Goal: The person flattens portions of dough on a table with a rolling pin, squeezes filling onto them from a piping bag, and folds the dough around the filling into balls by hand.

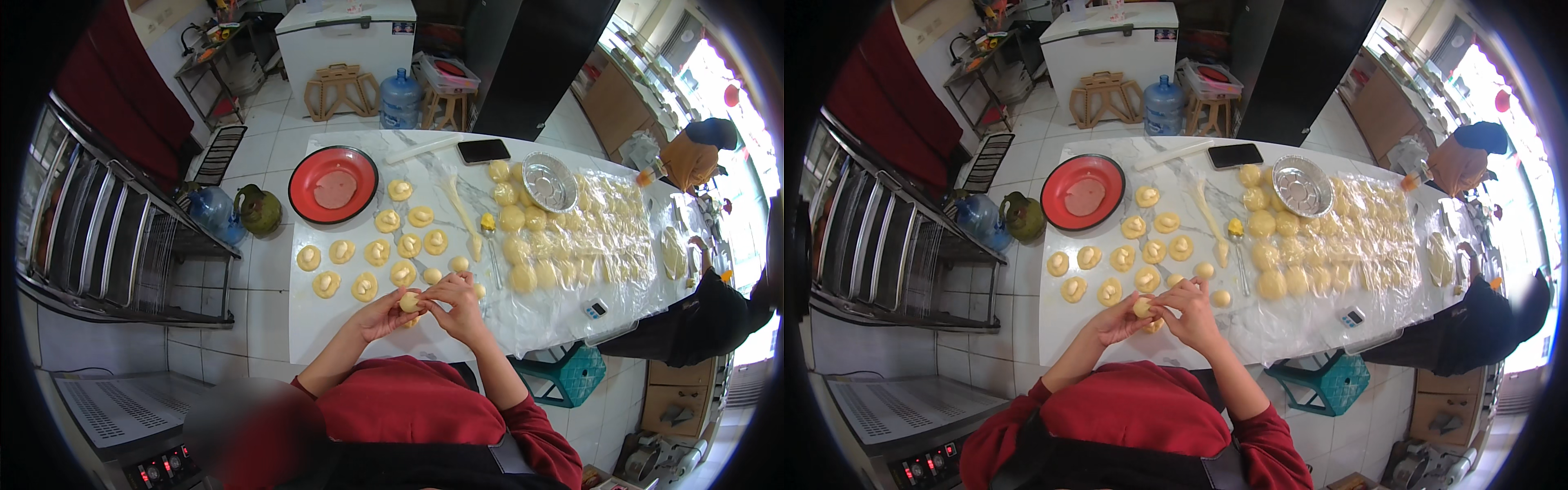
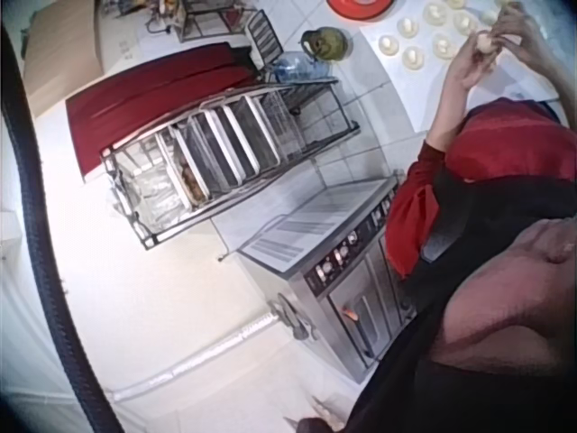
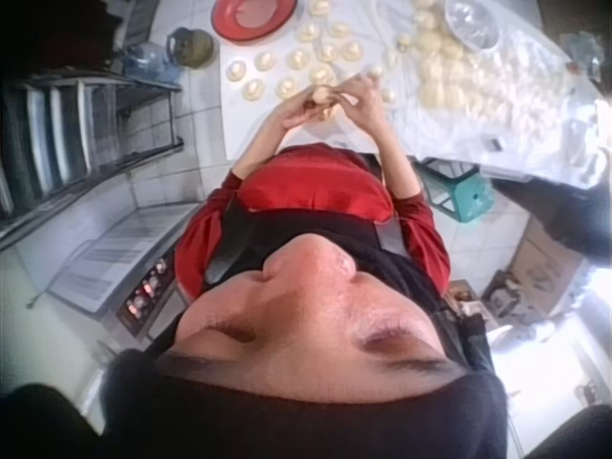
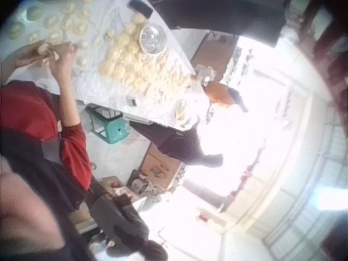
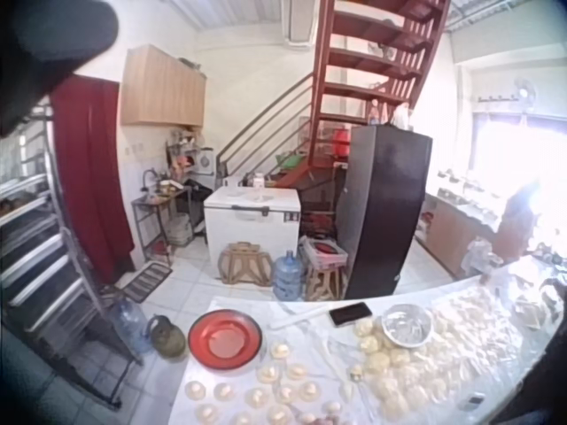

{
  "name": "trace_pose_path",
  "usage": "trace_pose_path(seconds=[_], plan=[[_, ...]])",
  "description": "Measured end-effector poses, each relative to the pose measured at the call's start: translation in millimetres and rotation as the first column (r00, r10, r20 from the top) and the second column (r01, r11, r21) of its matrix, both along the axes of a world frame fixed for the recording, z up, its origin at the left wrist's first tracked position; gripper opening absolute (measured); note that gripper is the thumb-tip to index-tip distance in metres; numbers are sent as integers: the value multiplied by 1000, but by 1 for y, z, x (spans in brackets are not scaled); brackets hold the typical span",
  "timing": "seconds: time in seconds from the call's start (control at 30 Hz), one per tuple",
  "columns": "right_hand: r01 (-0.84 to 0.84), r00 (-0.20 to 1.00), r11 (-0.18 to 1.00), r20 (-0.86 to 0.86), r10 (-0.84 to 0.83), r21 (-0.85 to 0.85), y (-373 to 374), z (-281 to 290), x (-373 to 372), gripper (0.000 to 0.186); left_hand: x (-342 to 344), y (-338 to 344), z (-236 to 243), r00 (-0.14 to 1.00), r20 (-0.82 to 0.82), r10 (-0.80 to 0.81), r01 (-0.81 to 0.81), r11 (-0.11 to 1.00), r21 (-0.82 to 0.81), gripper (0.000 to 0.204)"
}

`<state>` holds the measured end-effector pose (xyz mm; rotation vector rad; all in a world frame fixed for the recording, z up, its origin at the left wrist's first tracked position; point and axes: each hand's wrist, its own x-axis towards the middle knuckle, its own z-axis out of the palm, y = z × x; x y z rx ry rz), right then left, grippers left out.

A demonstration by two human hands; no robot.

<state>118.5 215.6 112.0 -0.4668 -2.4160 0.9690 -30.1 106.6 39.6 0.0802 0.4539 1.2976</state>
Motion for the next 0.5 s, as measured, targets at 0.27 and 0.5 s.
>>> trace_pose_path(seconds=[0.27, 0.5], plan=[[183, 963, 942, -143, -230, -283, -1, 13, -9, 17, 9, -1, 12, 891, -320, 321, -288, 946, 147, 38], [193, 974, 888, -30, -226, -416, -4, -1, -9, 13, 19, 3, 14, 787, -455, 416, -337, 908, 248, 38]])
